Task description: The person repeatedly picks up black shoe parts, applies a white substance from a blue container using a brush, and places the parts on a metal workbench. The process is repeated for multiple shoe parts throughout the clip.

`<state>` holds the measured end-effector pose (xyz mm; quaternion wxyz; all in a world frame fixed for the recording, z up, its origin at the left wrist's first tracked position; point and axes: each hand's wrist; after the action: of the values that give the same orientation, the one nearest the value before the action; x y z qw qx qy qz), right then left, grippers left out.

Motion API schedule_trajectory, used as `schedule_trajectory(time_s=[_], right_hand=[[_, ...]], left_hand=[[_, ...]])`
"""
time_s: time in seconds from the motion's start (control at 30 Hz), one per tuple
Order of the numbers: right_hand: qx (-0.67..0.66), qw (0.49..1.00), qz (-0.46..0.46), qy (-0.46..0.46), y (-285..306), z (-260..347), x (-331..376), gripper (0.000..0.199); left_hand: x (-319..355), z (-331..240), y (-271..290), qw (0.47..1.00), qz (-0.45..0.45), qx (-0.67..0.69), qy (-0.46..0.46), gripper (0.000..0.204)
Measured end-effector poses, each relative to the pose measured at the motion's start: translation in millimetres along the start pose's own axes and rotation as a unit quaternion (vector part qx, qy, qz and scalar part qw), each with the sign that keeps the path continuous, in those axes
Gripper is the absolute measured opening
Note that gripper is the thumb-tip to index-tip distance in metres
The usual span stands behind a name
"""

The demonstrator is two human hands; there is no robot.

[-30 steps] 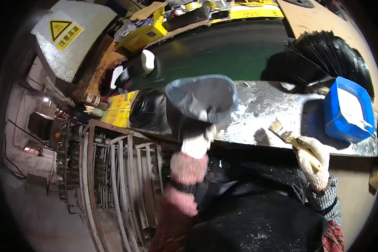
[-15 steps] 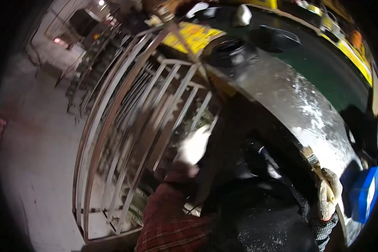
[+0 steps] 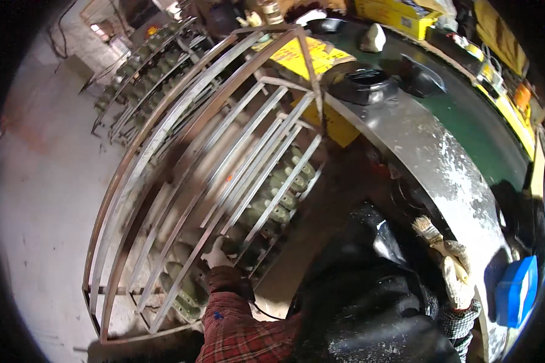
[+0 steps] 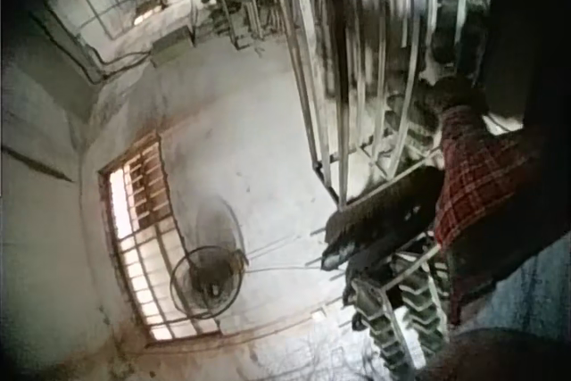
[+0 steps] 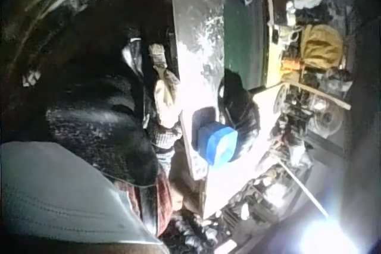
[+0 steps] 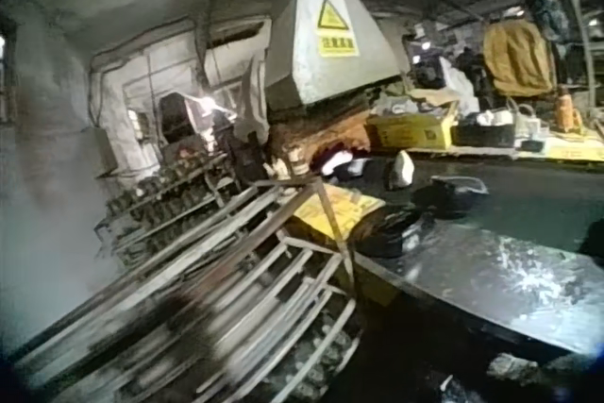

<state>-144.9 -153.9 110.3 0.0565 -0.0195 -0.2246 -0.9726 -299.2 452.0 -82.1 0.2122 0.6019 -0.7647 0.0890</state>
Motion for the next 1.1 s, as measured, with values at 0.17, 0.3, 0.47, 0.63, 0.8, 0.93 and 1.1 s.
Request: schedule_trajectory(time_s=[0.17, 0.3, 0.47, 0.63, 0.8, 0.93, 1.1], right_hand=[[-0.125, 0.985, -0.071, -0.093, 13.7, -34.3, 25.6, 0.029], [0.106, 0.983, -0.120, 0.087, 47.6, -26.9, 15.9, 0.028], [0.254, 0.814, -0.505, 0.136, 171.5, -18.6, 60.4, 0.032], [0.124, 0.788, -0.601, -0.052, 238.3, -90.7, 128.2, 0.031], [0.250, 0.796, -0.536, -0.127, 239.7, -128.6, 114.6, 0.036], [0.219, 0.821, -0.508, -0.145, 248.1, -136.0, 122.7, 0.032], [0.108, 0.823, -0.550, -0.092, 216.2, -104.8, 161.1, 0.029]], left_hand=[[112.6, -46.0, -70.3, 0.918, 0.350, 0.164, 0.088, 0.054], [142.2, -9.3, -150.3, 0.709, 0.591, 0.181, 0.339, 0.073], [269.0, -23.0, -262.5, 0.542, 0.801, 0.086, 0.242, 0.087], [337.8, -11.8, -313.1, 0.446, 0.838, 0.059, 0.308, 0.093], [361.9, 42.0, -336.4, 0.415, 0.837, 0.057, 0.353, 0.085], [335.8, 68.3, -307.8, 0.536, 0.758, 0.004, 0.371, 0.082], [305.7, 78.1, -297.9, 0.513, 0.639, -0.093, 0.566, 0.096]])
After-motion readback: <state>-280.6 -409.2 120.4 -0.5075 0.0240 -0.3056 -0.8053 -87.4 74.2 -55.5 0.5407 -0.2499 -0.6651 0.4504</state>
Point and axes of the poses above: each hand's wrist, its own x-axis away from the middle knuckle, its own y-axis out of the back of the hand, z = x × y
